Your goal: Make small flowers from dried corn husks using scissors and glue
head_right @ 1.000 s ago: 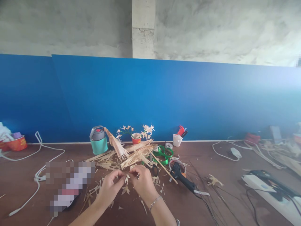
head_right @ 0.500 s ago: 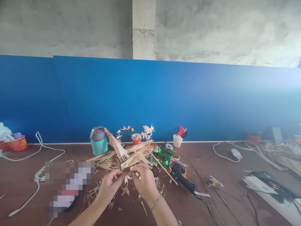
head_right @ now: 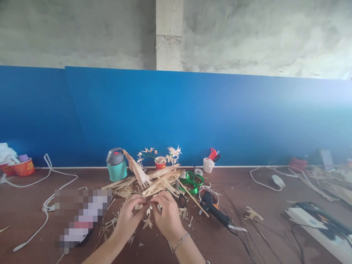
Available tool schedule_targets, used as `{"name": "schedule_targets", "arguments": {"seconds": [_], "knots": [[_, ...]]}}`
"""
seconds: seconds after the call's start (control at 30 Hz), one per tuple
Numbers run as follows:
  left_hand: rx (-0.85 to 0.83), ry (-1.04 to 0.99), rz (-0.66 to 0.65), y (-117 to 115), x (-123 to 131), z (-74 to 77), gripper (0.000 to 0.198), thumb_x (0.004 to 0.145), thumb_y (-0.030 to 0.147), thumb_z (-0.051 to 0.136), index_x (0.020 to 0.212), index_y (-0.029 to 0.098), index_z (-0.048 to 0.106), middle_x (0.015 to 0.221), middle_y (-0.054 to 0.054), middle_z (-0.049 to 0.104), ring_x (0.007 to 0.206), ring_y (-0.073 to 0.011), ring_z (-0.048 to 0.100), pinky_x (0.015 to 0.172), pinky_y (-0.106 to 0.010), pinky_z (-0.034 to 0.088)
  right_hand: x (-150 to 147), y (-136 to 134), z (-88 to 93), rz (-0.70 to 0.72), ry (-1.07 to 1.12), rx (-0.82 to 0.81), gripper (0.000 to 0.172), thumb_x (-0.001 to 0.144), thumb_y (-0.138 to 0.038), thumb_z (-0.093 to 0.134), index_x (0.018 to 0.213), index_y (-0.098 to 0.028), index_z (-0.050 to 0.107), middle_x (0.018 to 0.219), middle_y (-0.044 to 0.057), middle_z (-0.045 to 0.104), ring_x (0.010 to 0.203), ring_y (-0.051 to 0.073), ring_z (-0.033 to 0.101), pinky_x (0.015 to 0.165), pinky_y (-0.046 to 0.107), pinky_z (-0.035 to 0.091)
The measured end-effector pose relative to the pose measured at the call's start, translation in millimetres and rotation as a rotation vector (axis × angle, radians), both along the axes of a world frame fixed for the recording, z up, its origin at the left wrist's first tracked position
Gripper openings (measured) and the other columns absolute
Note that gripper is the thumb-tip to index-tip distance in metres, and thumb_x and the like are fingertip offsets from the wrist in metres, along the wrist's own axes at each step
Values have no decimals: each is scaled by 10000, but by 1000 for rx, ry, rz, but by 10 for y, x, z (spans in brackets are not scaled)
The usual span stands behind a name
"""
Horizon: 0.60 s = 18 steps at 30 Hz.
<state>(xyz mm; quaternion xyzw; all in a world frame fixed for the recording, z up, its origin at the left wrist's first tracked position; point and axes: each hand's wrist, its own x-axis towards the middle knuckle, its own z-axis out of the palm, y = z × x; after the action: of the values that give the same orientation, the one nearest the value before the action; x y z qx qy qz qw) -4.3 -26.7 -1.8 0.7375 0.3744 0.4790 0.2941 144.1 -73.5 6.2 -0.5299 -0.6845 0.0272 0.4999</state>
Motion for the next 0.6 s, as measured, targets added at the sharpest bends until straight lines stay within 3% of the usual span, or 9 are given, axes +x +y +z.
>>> {"name": "schedule_targets", "arguments": {"seconds": [0.17, 0.37, 0.5, 0.6], "knots": [[-89, -76, -44, 0, 1, 24, 221, 777, 372, 565, 652, 197, 617, 744, -38, 618, 774, -205, 571, 735, -295, 428, -92, -16, 21, 18, 160, -92, 148, 750, -114, 505, 735, -175, 639, 729, 43, 635, 715, 166, 579, 676, 266, 451], [-378, -272, -125, -137, 33, 129, 289, 734, 449, 591, 636, 177, 586, 685, -8, 572, 656, -155, 531, 614, -240, 420, -199, 3, 1, 93, 493, -396, 209, 741, -295, 570, 593, -148, 583, 533, -18, 548, 475, 96, 469, 453, 199, 357], [-590, -446, -214, -161, 28, 160, 261, 728, 427, 617, 679, 175, 571, 644, 15, 550, 599, -121, 506, 572, -223, 406, -161, -3, 22, 147, 547, -426, 189, 729, -310, 592, 629, -149, 593, 539, -29, 536, 458, 82, 451, 423, 181, 345], [-713, -524, -309, -113, 17, 122, 267, 737, 417, 631, 671, 166, 568, 621, 22, 537, 560, -97, 482, 556, -214, 397, -106, -24, 50, 132, 579, -362, 160, 765, -314, 564, 759, -163, 616, 629, -18, 567, 504, 92, 481, 468, 190, 395]]}}
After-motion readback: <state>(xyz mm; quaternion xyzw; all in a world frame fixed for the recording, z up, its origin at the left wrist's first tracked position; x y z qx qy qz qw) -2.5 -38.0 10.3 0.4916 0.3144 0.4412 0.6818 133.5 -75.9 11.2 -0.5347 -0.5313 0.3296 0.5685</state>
